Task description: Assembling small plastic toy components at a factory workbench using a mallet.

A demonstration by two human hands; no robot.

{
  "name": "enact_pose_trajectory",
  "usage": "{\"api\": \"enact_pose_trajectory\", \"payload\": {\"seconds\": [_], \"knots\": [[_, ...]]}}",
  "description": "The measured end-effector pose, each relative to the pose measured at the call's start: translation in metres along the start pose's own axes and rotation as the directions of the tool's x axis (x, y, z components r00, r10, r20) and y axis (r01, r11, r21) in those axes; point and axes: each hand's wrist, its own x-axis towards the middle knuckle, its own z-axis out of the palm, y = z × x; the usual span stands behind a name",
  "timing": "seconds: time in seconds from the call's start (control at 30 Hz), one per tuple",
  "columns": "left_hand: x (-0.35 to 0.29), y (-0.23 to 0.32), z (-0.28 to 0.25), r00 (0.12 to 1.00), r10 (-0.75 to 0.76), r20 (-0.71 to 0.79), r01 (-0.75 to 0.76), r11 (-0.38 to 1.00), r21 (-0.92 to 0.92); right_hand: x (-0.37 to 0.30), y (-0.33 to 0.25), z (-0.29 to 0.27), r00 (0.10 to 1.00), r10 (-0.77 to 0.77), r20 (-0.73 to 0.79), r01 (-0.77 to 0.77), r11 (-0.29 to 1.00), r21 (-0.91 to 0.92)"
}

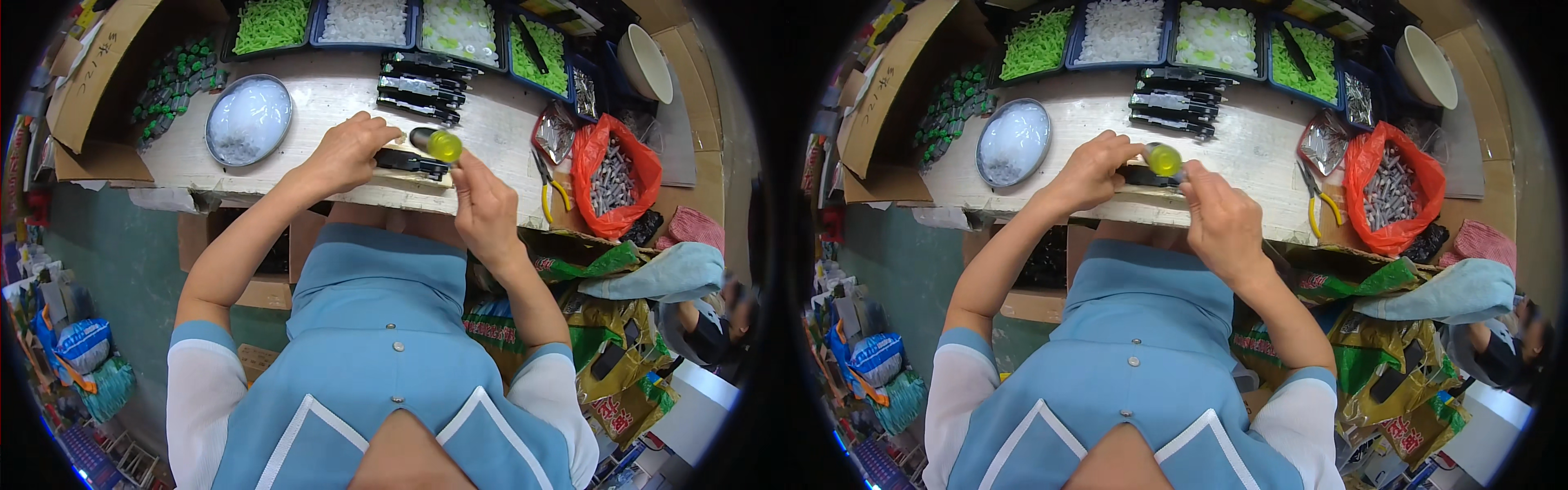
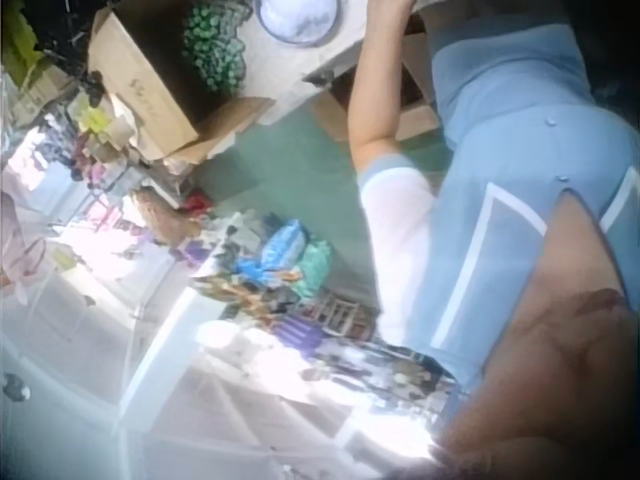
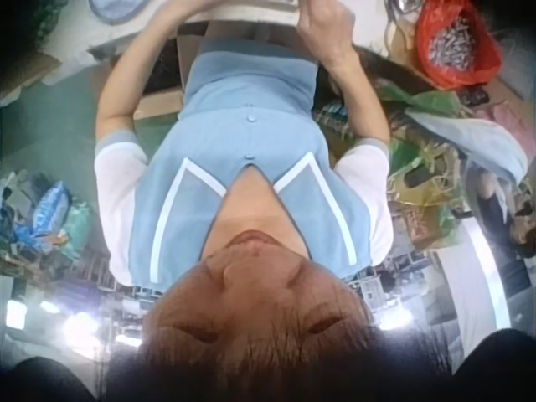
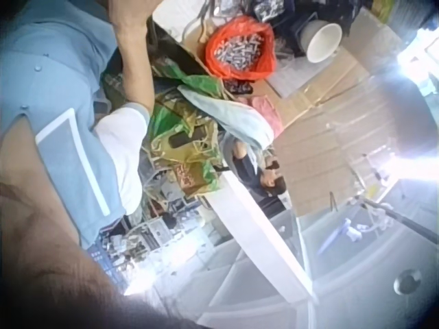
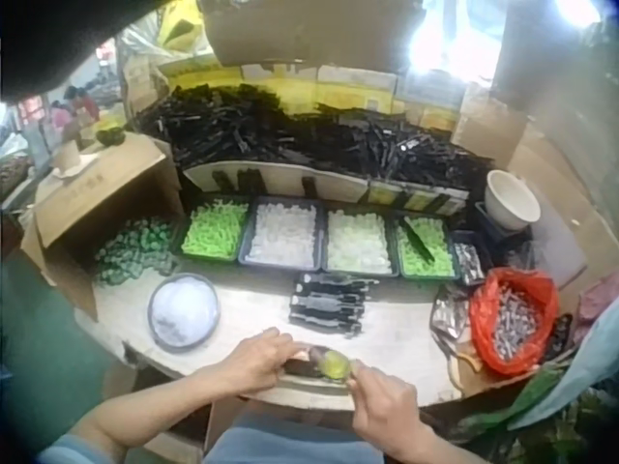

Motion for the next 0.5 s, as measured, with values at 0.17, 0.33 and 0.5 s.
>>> {"api": "enact_pose_trajectory", "payload": {"seconds": [0.17, 0.33, 0.5], "knots": [[-0.009, -0.004, 0.011, 0.989, -0.080, -0.125, 0.066, 0.991, -0.116, 0.004, 0.001, 0.012, 0.923, 0.091, 0.375, -0.036, 0.988, -0.152], [-0.019, 0.003, 0.022, 0.943, -0.095, -0.320, 0.045, 0.986, -0.160, 0.026, -0.003, 0.017, 0.839, 0.247, 0.486, -0.129, 0.956, -0.264], [-0.028, 0.011, 0.032, 0.872, 0.013, -0.490, 0.028, 0.997, 0.076, 0.044, 0.011, 0.018, 0.816, 0.237, 0.528, -0.170, 0.970, -0.172]]}}
